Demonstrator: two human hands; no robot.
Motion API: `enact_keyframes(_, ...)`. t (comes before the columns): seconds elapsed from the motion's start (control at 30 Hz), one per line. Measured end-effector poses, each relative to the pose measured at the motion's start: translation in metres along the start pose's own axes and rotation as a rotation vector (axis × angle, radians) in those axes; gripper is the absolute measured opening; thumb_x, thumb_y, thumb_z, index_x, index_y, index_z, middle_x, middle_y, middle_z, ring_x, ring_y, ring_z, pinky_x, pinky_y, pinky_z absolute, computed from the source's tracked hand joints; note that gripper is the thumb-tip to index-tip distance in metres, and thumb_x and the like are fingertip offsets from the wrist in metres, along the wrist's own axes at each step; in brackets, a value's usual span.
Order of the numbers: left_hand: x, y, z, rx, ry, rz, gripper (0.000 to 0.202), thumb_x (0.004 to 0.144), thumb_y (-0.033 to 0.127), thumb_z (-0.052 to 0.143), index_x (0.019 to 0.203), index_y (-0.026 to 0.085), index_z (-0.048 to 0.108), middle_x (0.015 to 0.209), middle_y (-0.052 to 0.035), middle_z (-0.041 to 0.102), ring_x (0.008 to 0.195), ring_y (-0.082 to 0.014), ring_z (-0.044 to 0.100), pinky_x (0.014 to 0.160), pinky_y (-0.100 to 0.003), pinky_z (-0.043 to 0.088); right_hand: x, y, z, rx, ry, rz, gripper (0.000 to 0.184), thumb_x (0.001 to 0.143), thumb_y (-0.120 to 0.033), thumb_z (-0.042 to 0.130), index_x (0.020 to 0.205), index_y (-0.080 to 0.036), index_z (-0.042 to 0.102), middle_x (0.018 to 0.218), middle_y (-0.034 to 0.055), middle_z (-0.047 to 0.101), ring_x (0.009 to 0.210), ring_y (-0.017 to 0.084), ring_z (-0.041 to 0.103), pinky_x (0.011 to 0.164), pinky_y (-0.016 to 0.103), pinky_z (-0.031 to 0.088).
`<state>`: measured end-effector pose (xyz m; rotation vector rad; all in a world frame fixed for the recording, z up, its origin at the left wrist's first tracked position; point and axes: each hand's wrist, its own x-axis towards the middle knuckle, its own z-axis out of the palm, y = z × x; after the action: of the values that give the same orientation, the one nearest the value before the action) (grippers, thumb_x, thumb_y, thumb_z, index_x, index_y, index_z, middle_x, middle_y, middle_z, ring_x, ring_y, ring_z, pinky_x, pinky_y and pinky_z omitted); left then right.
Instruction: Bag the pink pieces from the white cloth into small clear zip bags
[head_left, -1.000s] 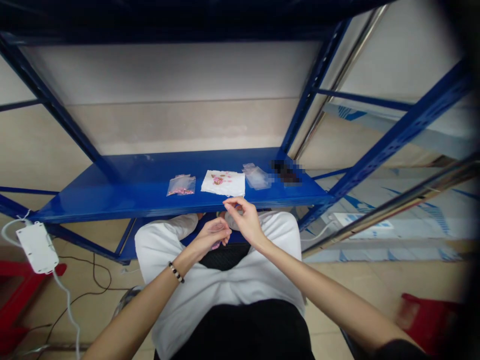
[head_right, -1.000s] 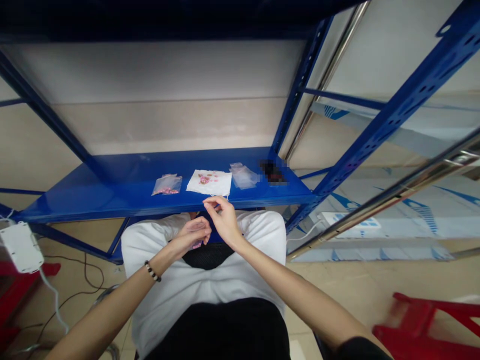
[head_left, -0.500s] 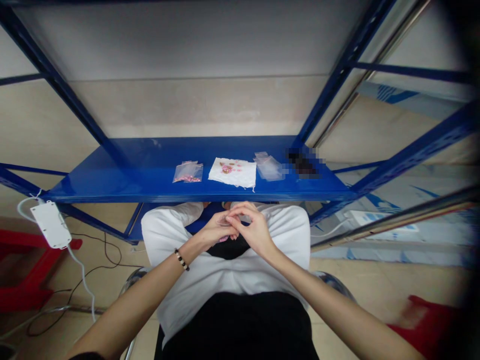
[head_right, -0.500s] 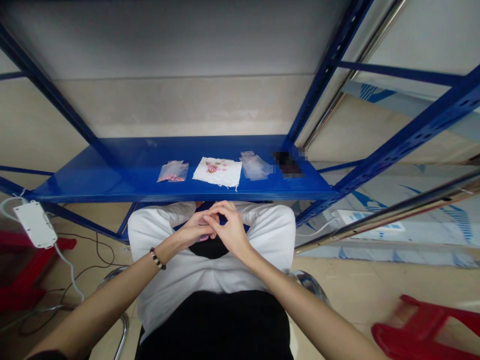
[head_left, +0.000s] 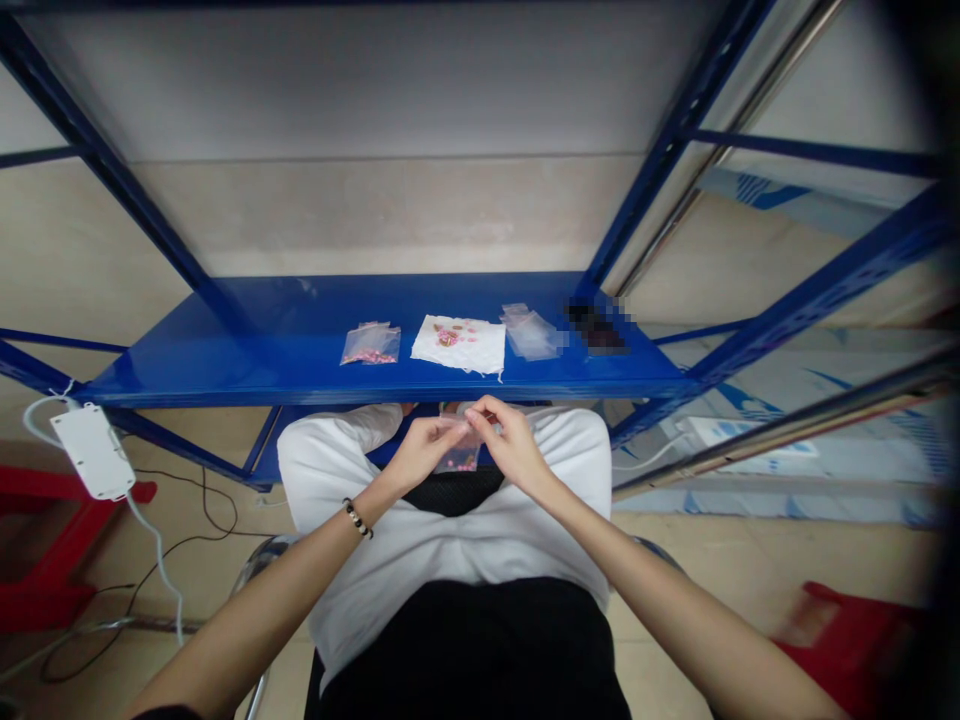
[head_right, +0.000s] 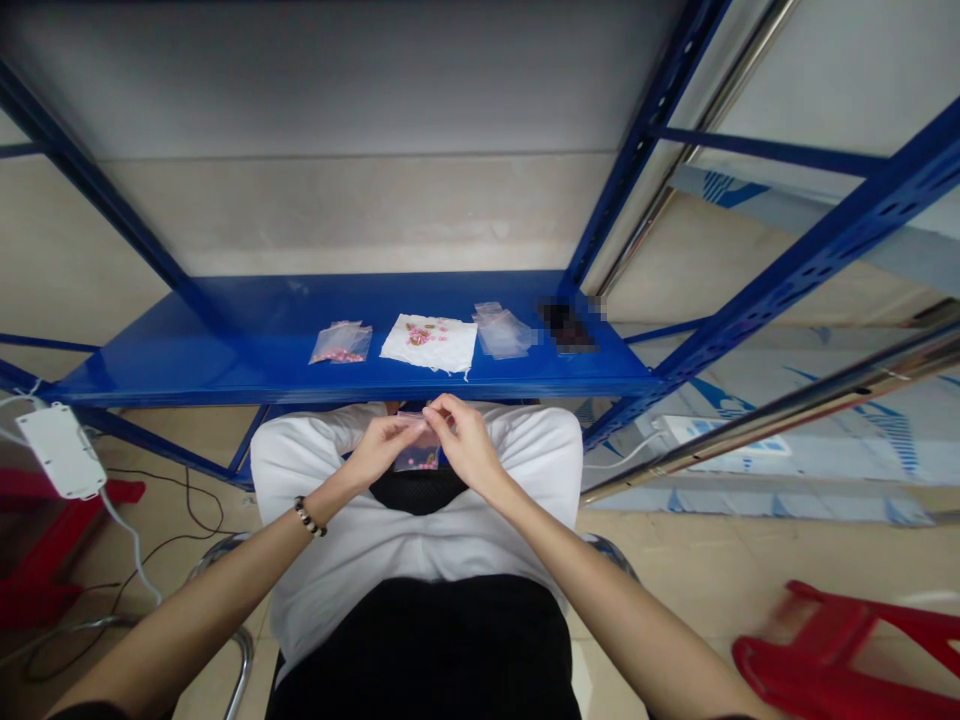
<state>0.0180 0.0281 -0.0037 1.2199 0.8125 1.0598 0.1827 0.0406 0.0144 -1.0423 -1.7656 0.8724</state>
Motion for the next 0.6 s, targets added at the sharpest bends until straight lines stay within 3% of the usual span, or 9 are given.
enact_keyframes(0.13, 0.001, -0.002, -0.002, 0.109, 0.166, 0.094, 0.037, 0.086, 0.05, 0.062, 0.081, 0.014, 0.066, 0.07, -0.0046, 0.07, 0.064, -0.0155, 0.065, 0.066, -0.028, 0.053, 0.001, -0.001, -0.002, -0.003, 0.016, 0.016, 0.025, 0.092, -0.04, 0.054, 0.08, -0.02, 0.061, 0.078, 0.0024, 0.063, 0.073, 0.017, 0.056, 0.07, 0.029, 0.043)
enact_keyframes(0.2, 0.0, -0.001, -0.002, 0.124, 0.211, 0.121, 0.037, 0.087, 0.051, 0.06, 0.079, 0.014, 0.063, 0.067, -0.0033, 0.067, 0.059, -0.0135, 0.063, 0.06, -0.025, 0.051, 0.001, -0.001, -0.001, 0.105, 0.024, 0.048, 0.021, 0.089, -0.04, 0.06, 0.093, -0.02, 0.063, 0.078, 0.0012, 0.063, 0.073, 0.016, 0.056, 0.069, 0.028, 0.043)
enact_keyframes(0.27, 0.0, 0.001, -0.001, 0.113, 0.233, 0.136, 0.037, 0.088, 0.051, 0.058, 0.08, 0.015, 0.062, 0.066, -0.0025, 0.066, 0.057, -0.0128, 0.062, 0.057, -0.024, 0.05, 0.002, 0.0, 0.001, 0.257, 0.029, 0.131, 0.03, 0.083, -0.041, 0.066, 0.104, -0.02, 0.062, 0.077, 0.0, 0.062, 0.071, 0.015, 0.057, 0.067, 0.027, 0.044)
enact_keyframes(0.43, -0.001, 0.006, 0.0, 0.085, 0.236, 0.137, 0.036, 0.09, 0.05, 0.056, 0.08, 0.016, 0.06, 0.066, -0.0026, 0.066, 0.056, -0.0138, 0.062, 0.055, -0.025, 0.049, -0.002, 0.0, 0.008, 0.429, 0.061, 0.326, 0.03, 0.078, -0.046, 0.071, 0.078, -0.017, 0.067, 0.07, 0.001, 0.062, 0.063, 0.013, 0.053, 0.062, 0.026, 0.043)
enact_keyframes(0.6, -0.001, 0.012, 0.001, 0.143, 0.262, 0.177, 0.038, 0.089, 0.05, 0.057, 0.073, 0.015, 0.062, 0.064, -0.003, 0.066, 0.056, -0.013, 0.061, 0.058, -0.025, 0.047, -0.005, -0.002, 0.01, 0.483, 0.141, 0.322, 0.029, 0.075, -0.046, 0.074, 0.074, -0.018, 0.067, 0.069, 0.0005, 0.063, 0.065, 0.014, 0.054, 0.064, 0.026, 0.044)
